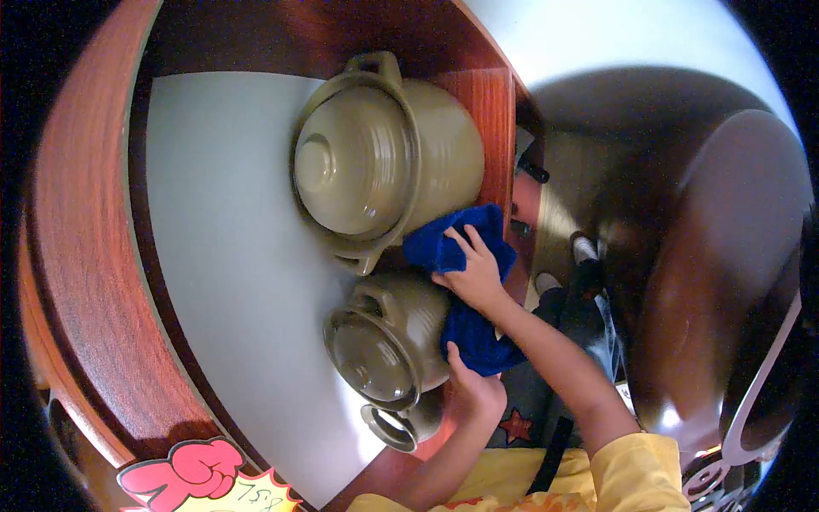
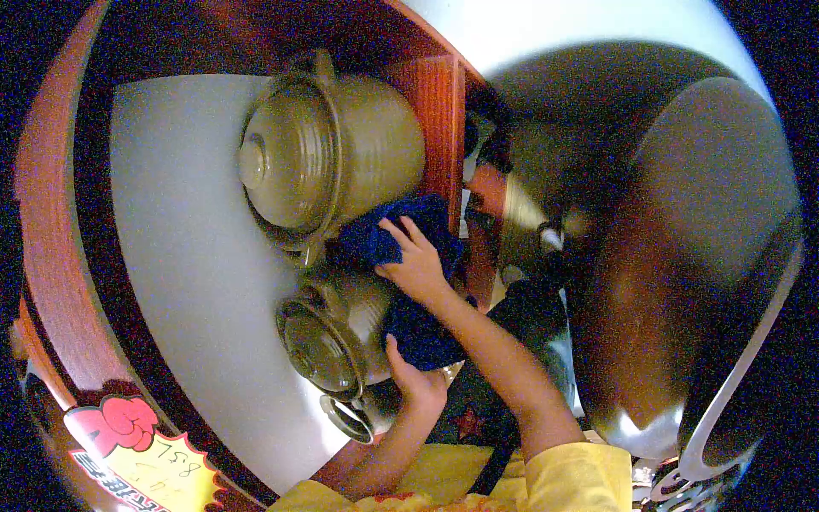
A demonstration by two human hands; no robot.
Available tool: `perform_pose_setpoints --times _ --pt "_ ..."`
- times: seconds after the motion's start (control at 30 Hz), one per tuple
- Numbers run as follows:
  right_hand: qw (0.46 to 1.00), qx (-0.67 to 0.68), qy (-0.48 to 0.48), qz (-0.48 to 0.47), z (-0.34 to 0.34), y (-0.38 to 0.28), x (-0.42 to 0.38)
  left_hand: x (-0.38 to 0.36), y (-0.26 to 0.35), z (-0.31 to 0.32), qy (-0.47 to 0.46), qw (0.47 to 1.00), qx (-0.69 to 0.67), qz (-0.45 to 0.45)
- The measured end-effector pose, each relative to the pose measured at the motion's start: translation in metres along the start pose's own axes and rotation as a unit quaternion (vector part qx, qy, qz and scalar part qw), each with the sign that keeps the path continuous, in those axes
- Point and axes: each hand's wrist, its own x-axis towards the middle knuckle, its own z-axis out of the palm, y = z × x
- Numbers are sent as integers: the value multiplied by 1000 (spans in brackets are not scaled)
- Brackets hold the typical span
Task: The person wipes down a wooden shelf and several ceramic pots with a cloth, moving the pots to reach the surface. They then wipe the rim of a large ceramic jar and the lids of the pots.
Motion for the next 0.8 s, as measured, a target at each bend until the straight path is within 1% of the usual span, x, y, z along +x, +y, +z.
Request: perform_pose_setpoints --times 0.07,0.1,0.13,0.2,0.23,0.27,0.3,0.37,0.43,0.47,0.5,0.53,0.6,0.63,0.67,0.7,0.73,0.77,0.8 --pt "994 -36 -10 -107 -1 -4 7 -7 6 6 -13 998 -57 -22" --pt "995 9 -33 -97 9 -5 9 -7 7 5 -12 998 -56 -21" --pt "995 11 -33 -96 14 -6 11 -7 7 3 -19 998 -53 -12" --pt "988 -11 -27 -149 14 -11 17 -8 10 0 -28 998 -48 -2" --pt "988 -10 -26 -149 13 -13 18 -9 13 0 -30 998 -54 -19" --pt "987 11 -64 -149 9 -15 21 -9 14 1 -34 997 -62 -36" --pt "983 32 -100 -149 6 -15 22 -8 12 -1 -37 997 -62 -34" --pt "980 19 -108 -165 9 -11 21 -4 9 -6 -54 995 -76 -28" --pt "977 6 -116 -179 13 -1 17 -5 7 -7 -47 996 -69 -26" --pt "947 -140 -120 -264 13 5 16 -6 6 -6 -43 997 -62 -25" --pt "889 -281 -119 -341 13 9 14 -7 6 -5 -45 997 -63 -25" --pt "889 -283 -118 -341 14 11 12 -8 6 -5 -39 998 -56 -8" --pt "914 -235 -49 -327 3 5 14 -15 8 1 -34 998 -49 9" --pt "915 -234 -49 -326 -1 2 15 -19 9 5 -16 999 -30 41" --pt "936 -170 -85 -297 -14 -10 24 -24 10 8 3 997 -10 72" --pt "950 -106 -120 -267 -20 -18 30 -27 8 7 5 997 -9 72" --pt "950 -106 -121 -266 -16 -23 33 -30 6 5 28 994 6 107" --pt "953 -39 -103 -282 -11 -27 36 -35 7 7 51 988 21 142" --pt "951 28 -83 -296 -7 -29 38 -43 9 8 50 988 21 142"
